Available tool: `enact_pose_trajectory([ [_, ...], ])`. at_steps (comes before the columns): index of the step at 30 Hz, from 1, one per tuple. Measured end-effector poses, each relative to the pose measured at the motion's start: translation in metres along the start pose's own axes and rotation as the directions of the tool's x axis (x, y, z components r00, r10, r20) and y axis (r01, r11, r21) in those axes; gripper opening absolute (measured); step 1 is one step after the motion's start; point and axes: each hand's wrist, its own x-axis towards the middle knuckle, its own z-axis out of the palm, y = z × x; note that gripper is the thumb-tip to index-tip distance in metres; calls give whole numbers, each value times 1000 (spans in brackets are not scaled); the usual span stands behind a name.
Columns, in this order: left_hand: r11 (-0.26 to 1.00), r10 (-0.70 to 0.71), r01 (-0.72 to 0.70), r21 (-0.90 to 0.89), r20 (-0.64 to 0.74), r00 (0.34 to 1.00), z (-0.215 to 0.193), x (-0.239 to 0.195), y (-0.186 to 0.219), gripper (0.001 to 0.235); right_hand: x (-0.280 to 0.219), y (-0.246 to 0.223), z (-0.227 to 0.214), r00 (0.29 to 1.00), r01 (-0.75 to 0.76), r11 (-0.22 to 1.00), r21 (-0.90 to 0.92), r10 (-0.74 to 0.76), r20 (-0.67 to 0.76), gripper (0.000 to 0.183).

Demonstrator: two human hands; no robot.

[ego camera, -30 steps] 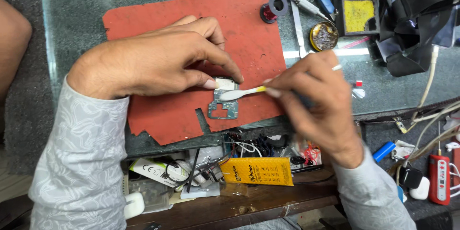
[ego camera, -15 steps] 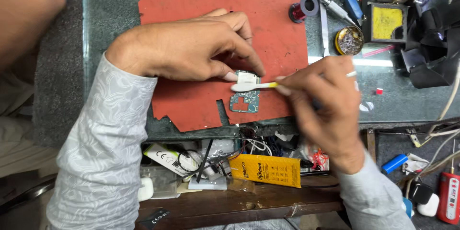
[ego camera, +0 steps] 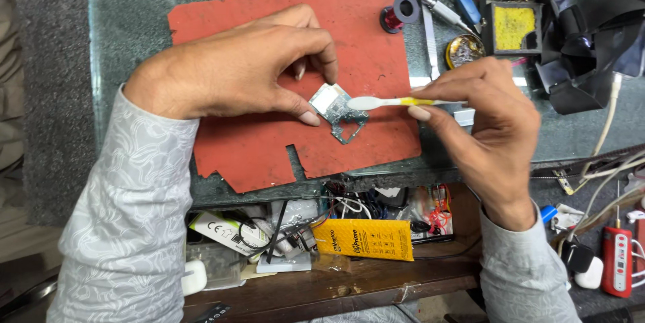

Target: The person uses a toothbrush to scrub a small circuit board placed on a red mat. The hands hold the board steady while brushing its surface repeatedly. The board is flipped over once to clean the other side.

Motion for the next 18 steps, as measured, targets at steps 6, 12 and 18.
enact_pose_trajectory([
  [6,998,59,-59,21,5,998,2,2,0,47,6,-4,10,994,97,978,-185,-88,58,13],
  [12,999,43,-44,9,18,999,3,2,-4,45,6,-5,13,971,180,980,-81,-164,176,14],
  [18,999,14,-16,42,40,999,-1,6,3,46,5,-3,19,998,57,990,-133,-54,25,11],
])
